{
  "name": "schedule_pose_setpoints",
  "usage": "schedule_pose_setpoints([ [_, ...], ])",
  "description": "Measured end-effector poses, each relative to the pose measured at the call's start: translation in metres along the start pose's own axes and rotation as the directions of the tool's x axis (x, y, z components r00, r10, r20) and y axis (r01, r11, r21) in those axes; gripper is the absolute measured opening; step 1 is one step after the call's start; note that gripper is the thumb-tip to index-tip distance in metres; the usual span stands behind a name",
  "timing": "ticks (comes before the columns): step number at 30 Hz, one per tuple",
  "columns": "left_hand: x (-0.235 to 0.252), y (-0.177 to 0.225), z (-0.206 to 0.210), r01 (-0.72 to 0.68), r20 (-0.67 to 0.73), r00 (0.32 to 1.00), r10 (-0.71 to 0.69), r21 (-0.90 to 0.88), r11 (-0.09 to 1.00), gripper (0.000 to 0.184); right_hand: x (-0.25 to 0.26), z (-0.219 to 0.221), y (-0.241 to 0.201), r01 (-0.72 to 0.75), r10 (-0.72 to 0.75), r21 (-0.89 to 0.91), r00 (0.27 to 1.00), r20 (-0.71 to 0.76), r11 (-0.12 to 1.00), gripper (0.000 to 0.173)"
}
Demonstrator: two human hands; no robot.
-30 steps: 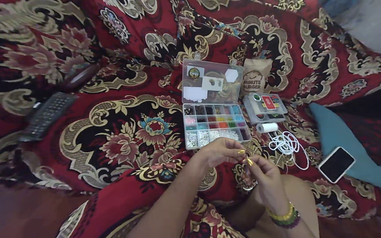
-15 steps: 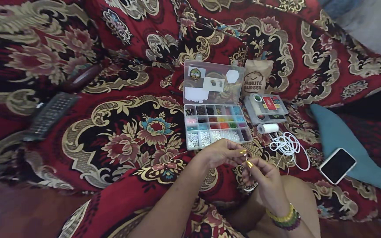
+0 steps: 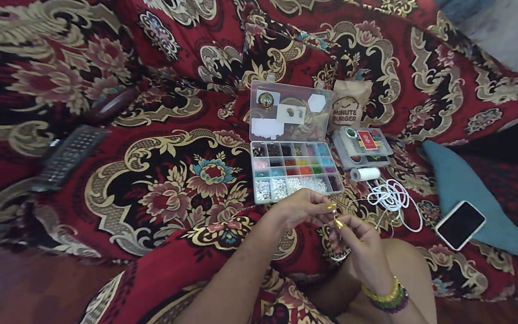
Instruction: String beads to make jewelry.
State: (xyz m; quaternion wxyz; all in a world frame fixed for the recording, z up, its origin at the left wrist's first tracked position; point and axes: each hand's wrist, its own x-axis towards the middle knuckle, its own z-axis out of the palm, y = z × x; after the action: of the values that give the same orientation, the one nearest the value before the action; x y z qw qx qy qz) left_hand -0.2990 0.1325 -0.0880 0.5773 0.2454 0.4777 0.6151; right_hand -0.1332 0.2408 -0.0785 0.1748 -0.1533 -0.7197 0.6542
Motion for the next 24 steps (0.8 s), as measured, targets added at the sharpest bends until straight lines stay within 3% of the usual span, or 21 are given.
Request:
schedule_pose_setpoints([
  [14, 0.003, -0.001, 0.000, -0.046, 0.006, 0.999, 0.046, 0.130, 0.990, 0.011, 0.001, -0.002, 0.001, -0.011, 0.011, 0.003, 1.000, -0.019, 1.000, 0.016],
  [24, 0.008, -0.016, 0.000, -0.297, -0.012, 0.949, 0.315, 0.296, 0.908, 0.010, -0.002, -0.004, -0.018, -0.146, 0.146, -0.076, 0.989, -0.011, 0.986, 0.020],
])
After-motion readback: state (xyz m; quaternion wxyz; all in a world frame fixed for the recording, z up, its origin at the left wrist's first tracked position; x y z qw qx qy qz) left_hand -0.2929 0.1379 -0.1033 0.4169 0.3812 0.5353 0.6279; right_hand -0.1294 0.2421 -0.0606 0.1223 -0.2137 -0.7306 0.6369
